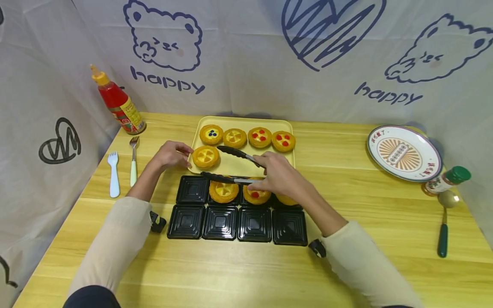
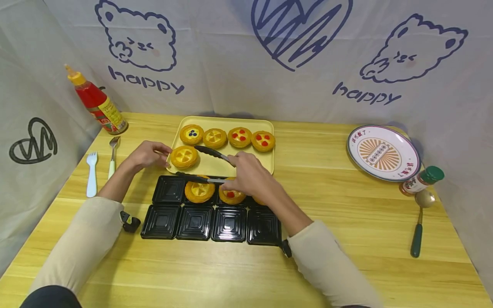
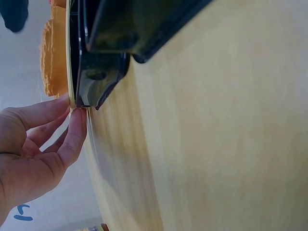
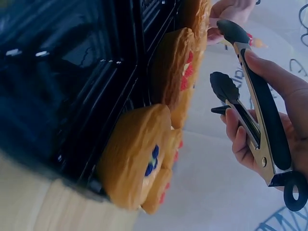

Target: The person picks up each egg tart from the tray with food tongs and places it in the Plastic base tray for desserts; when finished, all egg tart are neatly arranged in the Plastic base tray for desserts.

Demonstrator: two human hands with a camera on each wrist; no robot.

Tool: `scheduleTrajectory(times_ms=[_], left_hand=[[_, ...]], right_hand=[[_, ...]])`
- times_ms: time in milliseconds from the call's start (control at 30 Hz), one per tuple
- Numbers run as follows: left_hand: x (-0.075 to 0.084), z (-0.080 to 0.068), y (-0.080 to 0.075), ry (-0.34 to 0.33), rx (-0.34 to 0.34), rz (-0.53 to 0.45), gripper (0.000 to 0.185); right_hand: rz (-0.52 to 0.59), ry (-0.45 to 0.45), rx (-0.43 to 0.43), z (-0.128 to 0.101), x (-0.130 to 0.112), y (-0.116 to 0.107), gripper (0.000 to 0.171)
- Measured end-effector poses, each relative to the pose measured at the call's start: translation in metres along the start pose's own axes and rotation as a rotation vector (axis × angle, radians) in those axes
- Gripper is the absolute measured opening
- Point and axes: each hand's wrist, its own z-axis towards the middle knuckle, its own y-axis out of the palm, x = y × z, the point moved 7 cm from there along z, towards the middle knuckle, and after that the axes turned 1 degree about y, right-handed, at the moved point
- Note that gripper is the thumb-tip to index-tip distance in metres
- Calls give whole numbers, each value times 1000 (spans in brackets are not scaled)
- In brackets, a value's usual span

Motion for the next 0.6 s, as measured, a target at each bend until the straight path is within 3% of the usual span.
scheduleTrajectory(times_ms=[300, 600], left_hand=[[1, -1, -3, 10, -8, 16, 41], [1, 0, -1, 18, -25, 43, 41]], right_hand=[[-55, 1, -51, 50, -11, 14, 83], [-52, 8, -33, 54, -9, 19, 77]])
